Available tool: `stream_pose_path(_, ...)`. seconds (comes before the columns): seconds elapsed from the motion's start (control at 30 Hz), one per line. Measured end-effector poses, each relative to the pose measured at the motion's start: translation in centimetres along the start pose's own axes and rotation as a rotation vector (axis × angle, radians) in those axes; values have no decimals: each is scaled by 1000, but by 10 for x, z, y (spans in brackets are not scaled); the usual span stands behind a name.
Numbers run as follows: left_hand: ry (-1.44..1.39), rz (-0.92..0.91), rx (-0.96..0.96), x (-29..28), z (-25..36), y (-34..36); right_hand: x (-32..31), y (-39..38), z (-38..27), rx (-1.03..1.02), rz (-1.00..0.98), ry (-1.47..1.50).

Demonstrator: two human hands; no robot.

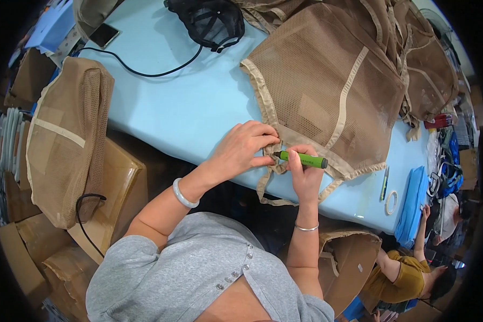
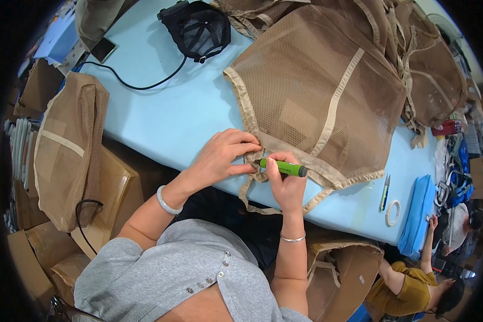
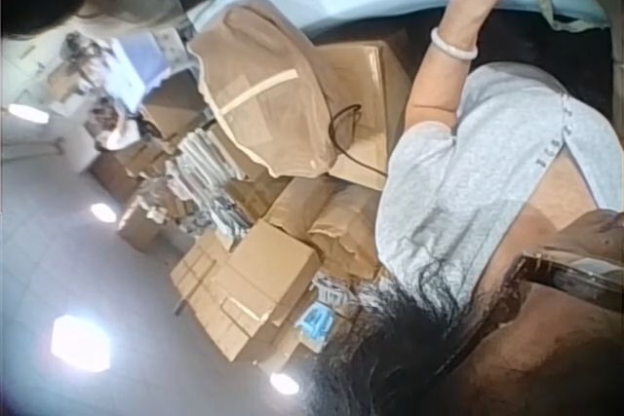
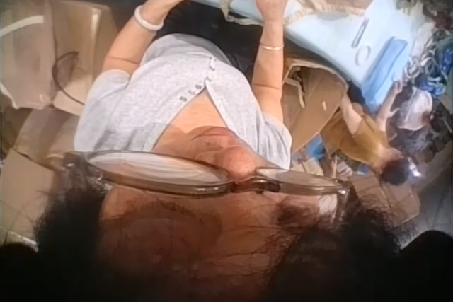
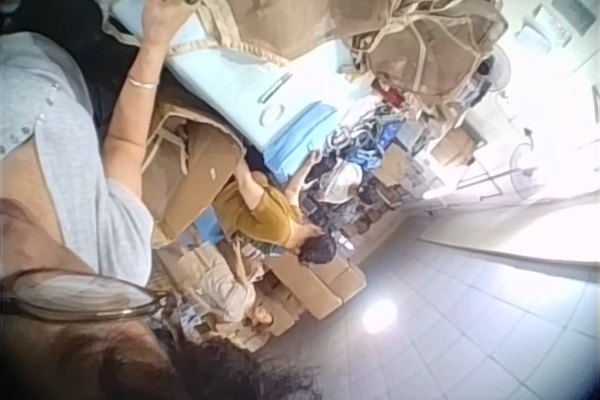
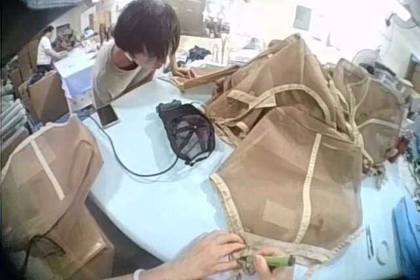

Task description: Marking and trimming loose threads or excess material from mesh bags at a workshop station.

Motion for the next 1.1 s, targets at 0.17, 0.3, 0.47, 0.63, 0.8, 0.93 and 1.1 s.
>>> stream_pose_path(0.17,13,17,12,0,0,0,0,1,-2,-12,15,15)
stream_pose_path(0.3,2,3,1,0,0,0,3,1,-4,20,1,80)
stream_pose_path(0.47,16,16,23,-1,1,0,2,1,-2,13,-3,44)
stream_pose_path(0.63,14,-4,-7,-1,0,-1,1,-1,-3,-28,-6,-20)
stream_pose_path(0.8,28,-4,7,-1,1,-1,-1,-4,-6,-22,121,5)
stream_pose_path(0.93,33,5,16,-1,1,-1,-2,-4,-3,-32,81,-24)
stream_pose_path(1.1,26,4,18,0,1,-1,-2,-3,-3,-52,109,-20)
Point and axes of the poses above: each hand's wrist, its own y-axis towards the middle knuckle, its own x-axis out of the palm, z = x × y, the point moved 3 cm from there along y, towards the middle knuckle, and after that the axes turned 3 degrees about -y, right-handed, at the moved point
